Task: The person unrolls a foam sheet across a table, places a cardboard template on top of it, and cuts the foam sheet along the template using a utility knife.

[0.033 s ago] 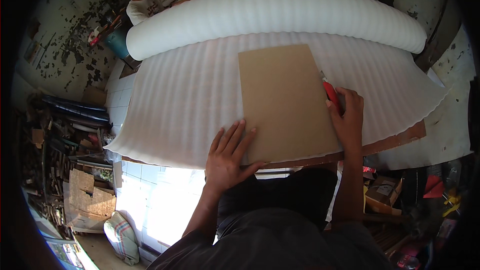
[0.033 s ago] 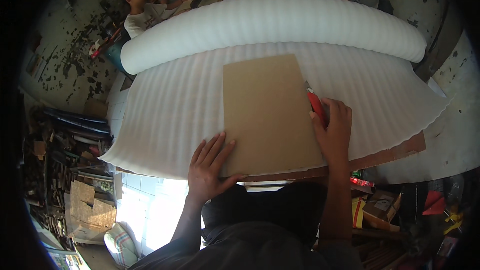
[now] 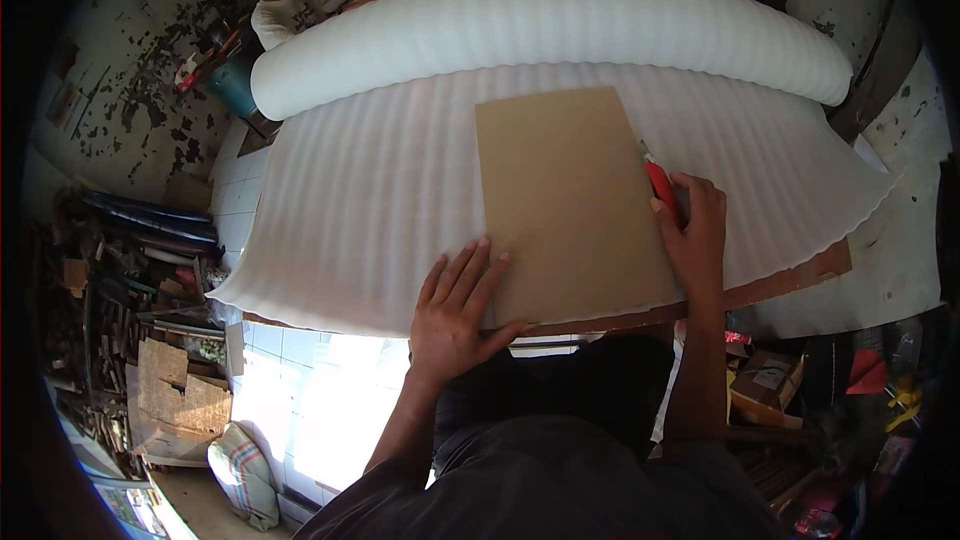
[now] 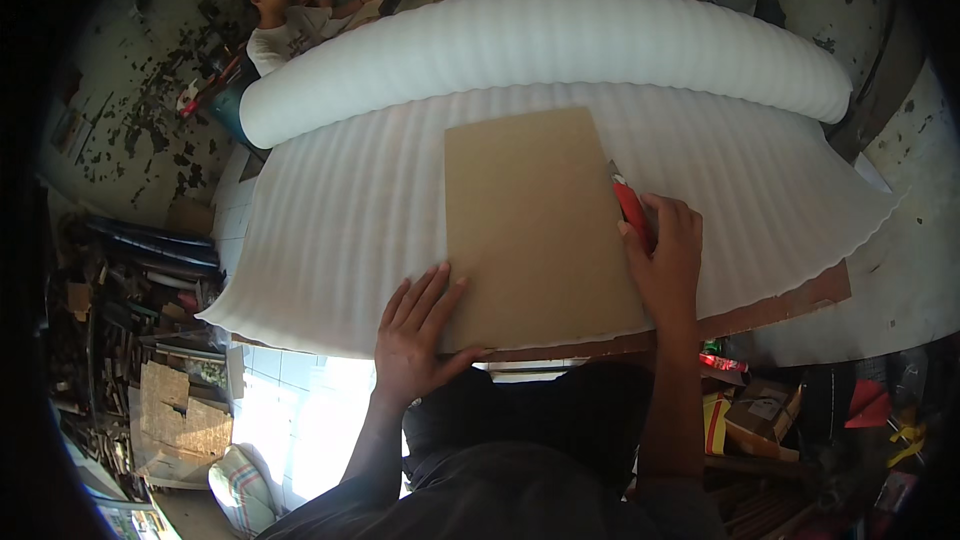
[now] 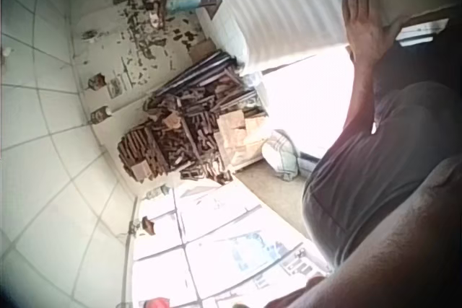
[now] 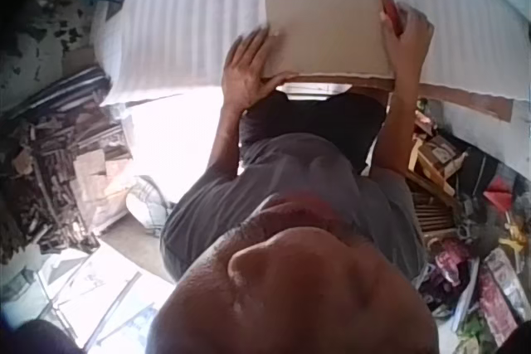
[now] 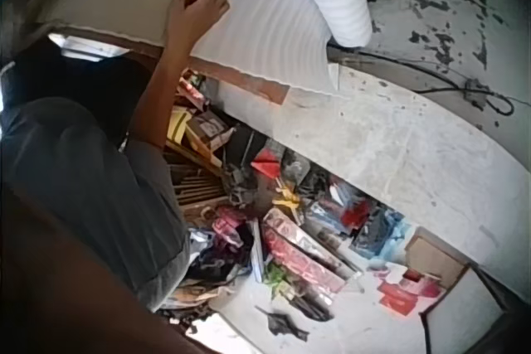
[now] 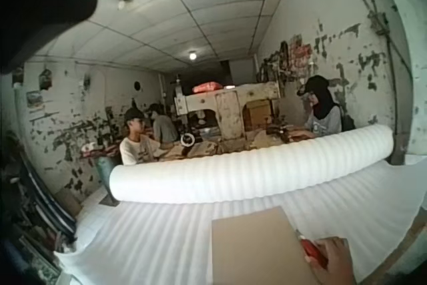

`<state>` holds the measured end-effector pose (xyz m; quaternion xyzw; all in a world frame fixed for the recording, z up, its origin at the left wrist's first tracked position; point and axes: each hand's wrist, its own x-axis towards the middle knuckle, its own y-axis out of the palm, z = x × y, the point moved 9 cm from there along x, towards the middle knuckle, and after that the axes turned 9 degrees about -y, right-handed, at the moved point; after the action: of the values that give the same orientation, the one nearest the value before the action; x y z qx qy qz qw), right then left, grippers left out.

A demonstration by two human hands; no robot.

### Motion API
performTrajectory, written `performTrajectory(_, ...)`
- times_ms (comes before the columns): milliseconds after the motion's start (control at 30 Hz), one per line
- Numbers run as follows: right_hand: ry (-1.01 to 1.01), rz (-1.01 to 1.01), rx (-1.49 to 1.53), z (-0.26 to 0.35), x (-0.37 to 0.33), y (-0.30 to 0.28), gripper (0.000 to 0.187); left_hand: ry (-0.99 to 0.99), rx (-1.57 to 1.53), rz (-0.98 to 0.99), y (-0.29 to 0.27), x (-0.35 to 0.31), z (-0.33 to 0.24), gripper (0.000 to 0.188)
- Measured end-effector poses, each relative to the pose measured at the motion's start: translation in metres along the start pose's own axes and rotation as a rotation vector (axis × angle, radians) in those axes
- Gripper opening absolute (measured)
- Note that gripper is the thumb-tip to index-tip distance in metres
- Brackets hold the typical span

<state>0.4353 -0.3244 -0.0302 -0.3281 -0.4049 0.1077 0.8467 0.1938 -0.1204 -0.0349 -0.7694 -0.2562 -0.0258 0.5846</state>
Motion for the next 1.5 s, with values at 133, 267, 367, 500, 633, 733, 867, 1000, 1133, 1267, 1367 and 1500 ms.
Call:
performTrajectory(133,-0.022,-0.007,-0.002,0.000,0.001,0.003,0.042,-0.010,-0.002,-0.003,-0.002,0.000,0.002,0.080)
performTrajectory(267,-0.026,-0.003,-0.010,0.000,0.001,0.004,0.040,0.026,0.030,-0.011,0.001,-0.001,0.002,0.080)
performTrajectory(367,-0.026,0.008,-0.008,0.002,0.001,0.003,0.039,0.025,0.043,-0.011,0.000,-0.002,0.003,0.079)
performTrajectory(500,0.047,0.034,0.061,-0.003,-0.001,0.004,0.039,0.032,0.048,-0.006,-0.001,-0.004,0.002,0.076)
performTrajectory(633,0.076,0.031,0.095,-0.005,-0.004,0.004,0.039,0.032,0.028,-0.014,-0.001,-0.004,0.004,0.079)
performTrajectory(733,0.068,0.037,0.109,-0.004,-0.004,0.004,0.041,0.025,0.024,-0.012,-0.002,-0.005,0.003,0.083)
performTrajectory(867,0.036,0.006,0.105,0.000,-0.002,0.002,0.041,0.027,0.024,0.000,-0.002,-0.004,0.003,0.082)
performTrajectory(1000,0.096,0.018,0.134,-0.001,-0.004,0.005,0.045,0.032,0.020,-0.011,0.000,-0.006,0.005,0.082)
performTrajectory(1133,0.149,0.002,0.176,-0.006,-0.004,0.005,0.047,0.031,0.019,-0.016,-0.002,-0.006,0.005,0.081)
performTrajectory(1267,0.226,-0.106,0.226,-0.012,-0.007,-0.005,0.045,0.038,0.017,-0.014,-0.001,-0.004,0.003,0.081)
performTrajectory(1367,0.216,-0.188,0.206,-0.012,-0.007,-0.010,0.044,0.036,0.026,-0.015,-0.001,-0.007,0.005,0.081)
performTrajectory(1500,0.212,-0.230,0.148,-0.019,-0.010,-0.015,0.043,0.033,0.039,-0.012,-0.002,-0.006,0.005,0.082)
